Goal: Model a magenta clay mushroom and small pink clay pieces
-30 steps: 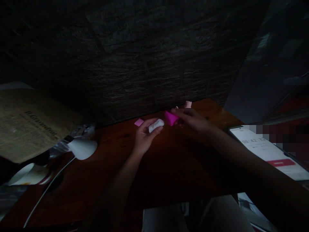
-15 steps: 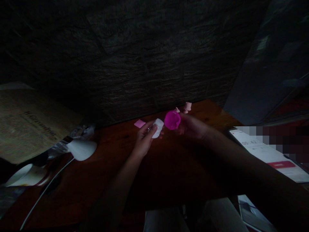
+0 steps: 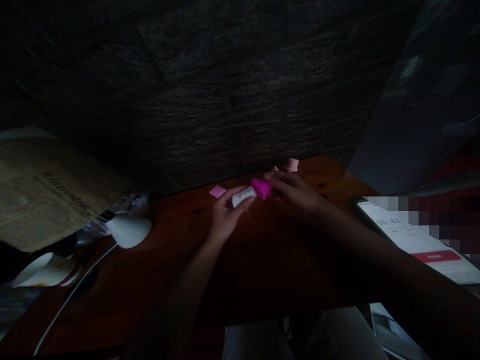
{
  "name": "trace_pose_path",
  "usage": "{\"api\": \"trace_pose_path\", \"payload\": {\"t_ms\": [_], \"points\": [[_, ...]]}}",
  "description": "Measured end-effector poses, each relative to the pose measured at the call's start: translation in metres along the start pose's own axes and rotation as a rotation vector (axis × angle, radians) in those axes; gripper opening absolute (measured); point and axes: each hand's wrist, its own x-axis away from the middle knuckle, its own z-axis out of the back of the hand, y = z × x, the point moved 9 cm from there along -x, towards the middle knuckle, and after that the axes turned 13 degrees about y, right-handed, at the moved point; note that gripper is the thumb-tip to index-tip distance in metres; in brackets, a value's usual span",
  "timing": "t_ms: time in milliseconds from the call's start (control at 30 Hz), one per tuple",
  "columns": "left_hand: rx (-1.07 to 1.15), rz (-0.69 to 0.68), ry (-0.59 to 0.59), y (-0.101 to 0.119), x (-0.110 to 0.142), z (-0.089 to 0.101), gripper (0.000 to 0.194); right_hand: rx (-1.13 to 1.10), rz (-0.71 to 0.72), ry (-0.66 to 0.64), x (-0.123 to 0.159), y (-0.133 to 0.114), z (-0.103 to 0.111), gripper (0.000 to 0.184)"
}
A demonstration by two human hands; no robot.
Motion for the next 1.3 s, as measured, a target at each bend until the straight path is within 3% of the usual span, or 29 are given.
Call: {"api": "trace_pose_path", "payload": {"t_ms": [333,833,933,1133,1300], "points": [[-0.026,-0.008,0.042,-0.004,-0.002,0.004,0.036,0.051,0.067,-0.034,0.003,-0.004,0.000,0.038],[-0.085,-0.027,0.038,-0.009,-0.003,0.011,0.034,-0.004,-0.054,-0.029,0.003,0.023,-0.005,0.034],[-0.042,0.066,0.002,-0.015,-0.004,0.006,0.036,0.011,-0.082,-0.019,0.002,0.025,-0.002,0.035],[0.142,0.389,-0.104,-0.038,0.003,-0.007,0.035,-0.086,-0.187,0.118,-0.001,0.025,0.013,0.040],[0.200,0.526,-0.155,-0.047,0.011,-0.013,0.033,-0.122,-0.219,0.100,0.001,0.026,0.012,0.032]]}}
